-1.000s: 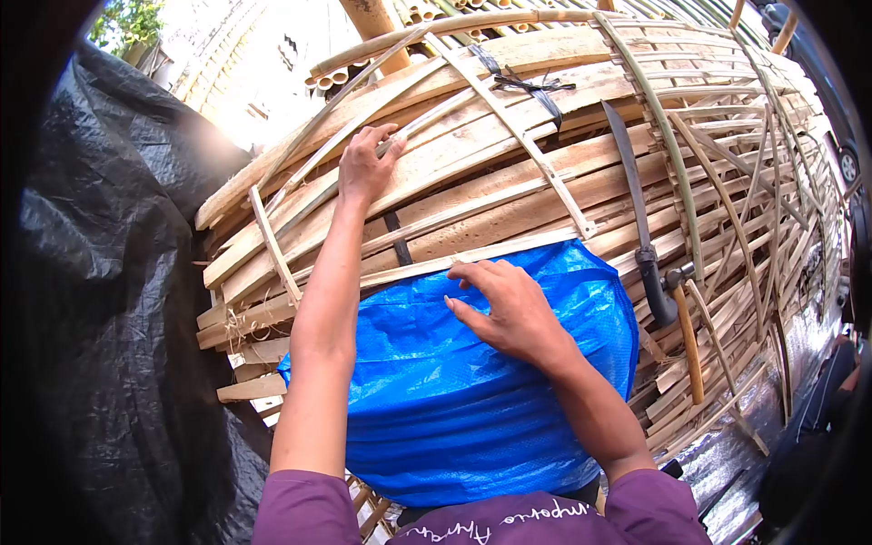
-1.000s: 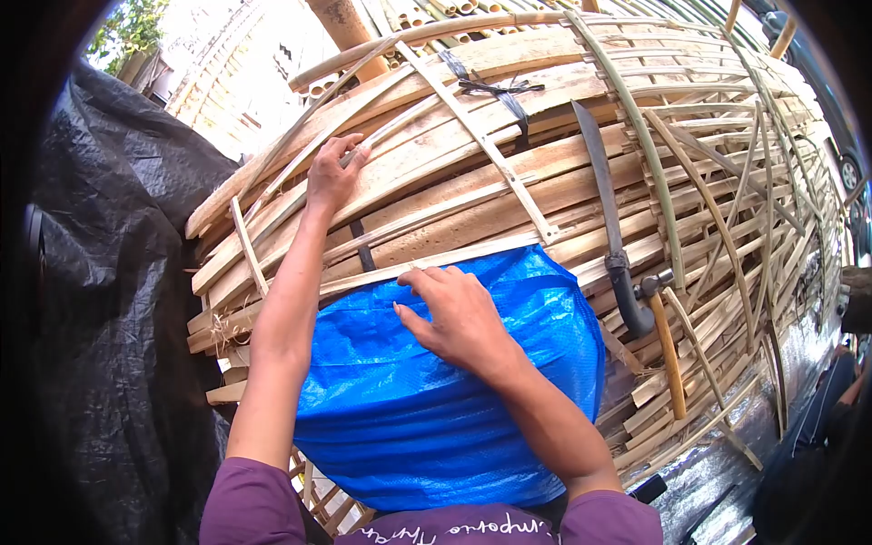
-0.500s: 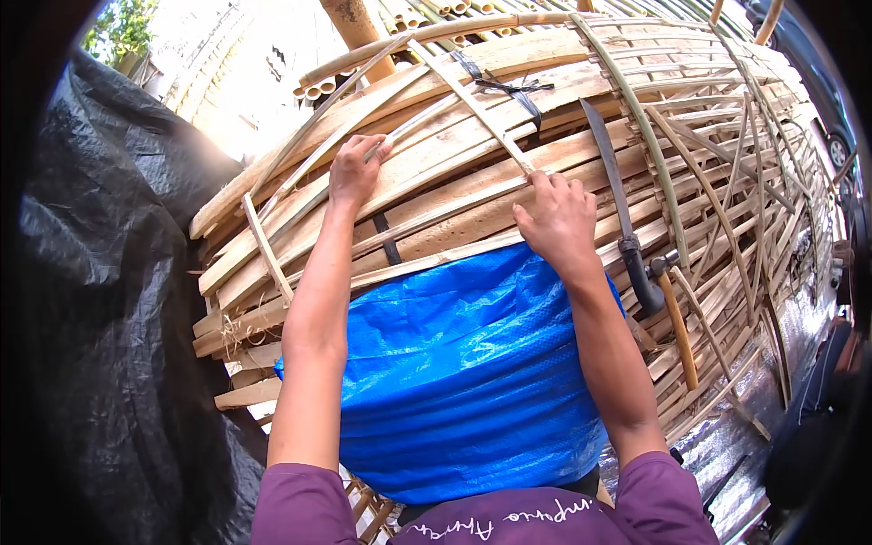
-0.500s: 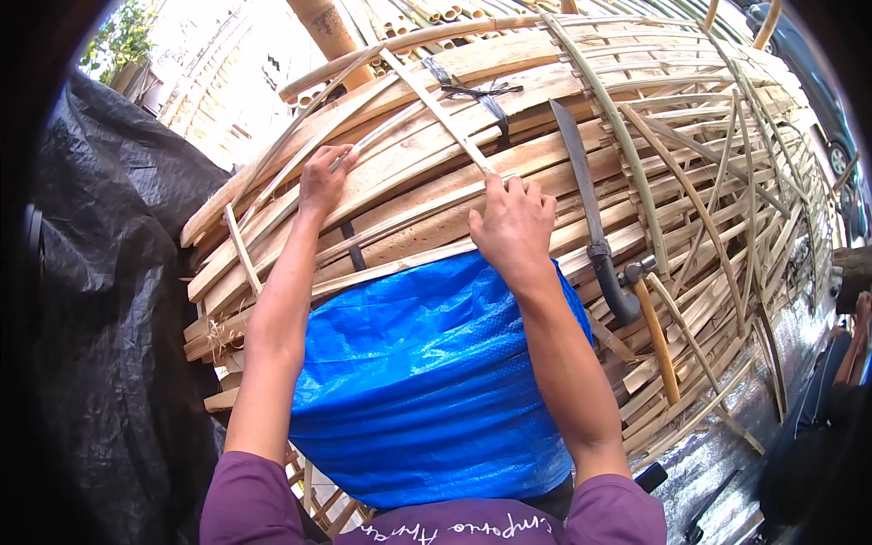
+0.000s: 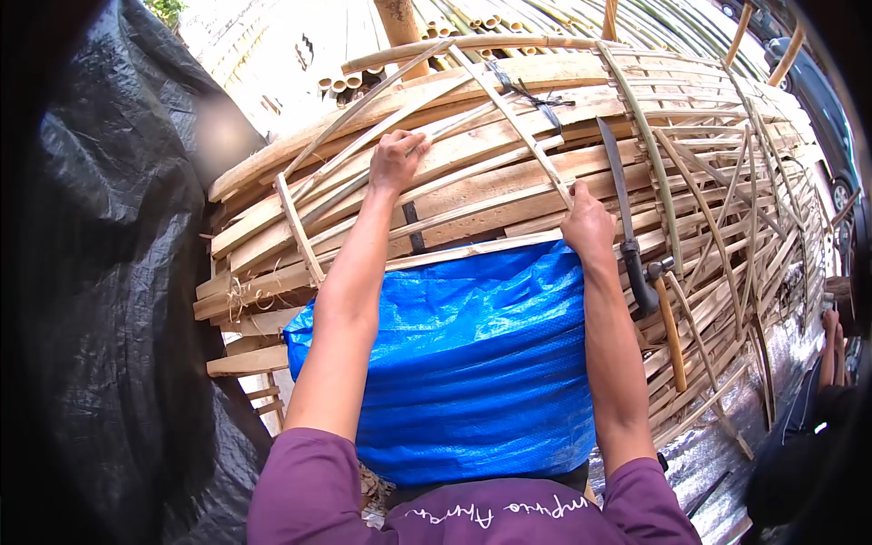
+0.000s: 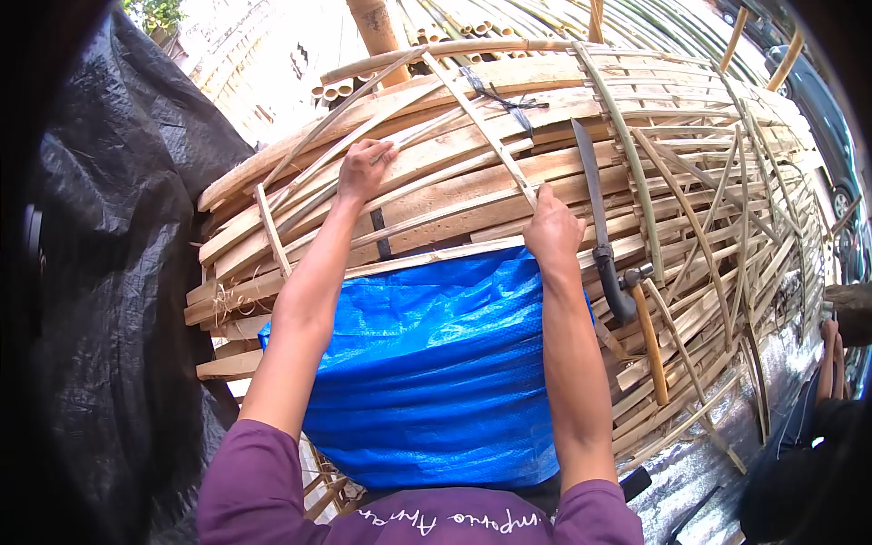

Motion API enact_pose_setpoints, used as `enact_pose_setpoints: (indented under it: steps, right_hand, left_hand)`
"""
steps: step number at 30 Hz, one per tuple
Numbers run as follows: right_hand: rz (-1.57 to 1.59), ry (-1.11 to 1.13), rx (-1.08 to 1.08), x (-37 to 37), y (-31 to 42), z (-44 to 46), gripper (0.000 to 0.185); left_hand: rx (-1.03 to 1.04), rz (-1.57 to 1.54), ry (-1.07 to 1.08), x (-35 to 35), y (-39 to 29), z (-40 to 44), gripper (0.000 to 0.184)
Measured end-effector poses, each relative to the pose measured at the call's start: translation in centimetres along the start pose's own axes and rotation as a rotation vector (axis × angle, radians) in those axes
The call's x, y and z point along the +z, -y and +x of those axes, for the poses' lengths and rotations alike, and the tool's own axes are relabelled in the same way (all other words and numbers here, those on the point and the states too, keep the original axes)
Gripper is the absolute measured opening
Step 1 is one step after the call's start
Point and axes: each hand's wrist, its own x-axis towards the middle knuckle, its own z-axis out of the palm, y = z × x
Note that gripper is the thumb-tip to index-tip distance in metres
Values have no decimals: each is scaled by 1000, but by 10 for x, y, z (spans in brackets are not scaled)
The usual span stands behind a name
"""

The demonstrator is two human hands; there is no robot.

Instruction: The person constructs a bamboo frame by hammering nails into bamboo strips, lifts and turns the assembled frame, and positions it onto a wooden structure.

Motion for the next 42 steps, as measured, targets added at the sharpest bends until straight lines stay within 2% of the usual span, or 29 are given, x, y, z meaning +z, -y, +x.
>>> enact_pose_setpoints:
  steps: [7,9,16,23,27,31,39,42]
  right_hand:
    - [27,-11,60,-7,-4,-8,41]
    - [17,55,100,-11,-1,-9,42]
    - [57,47,128,-11,0,-10,40]
    - [84,67,137,-14,-1,-12,36]
    - [78,53,120,-18,-6,-18,35]
    - [107,19,117,-25,-11,-26,31]
    - [87,-39,99,-31,-11,-33,21]
    - [60,-44,98,-31,-8,-34,18]
  left_hand:
    - [68,-24,-36,4,-7,-3,22]
    - [78,-25,-47,5,-6,-3,22]
    - [-14,-18,-25,4,-9,-6,27]
    - [-22,-23,0,2,-10,-5,28]
    - [86,-70,18,2,-6,-3,24]
    - [205,17,15,2,-11,-5,24]
    - [239,-12,35,-4,-22,-10,20]
    - [310,-14,22,-7,-22,-12,20]
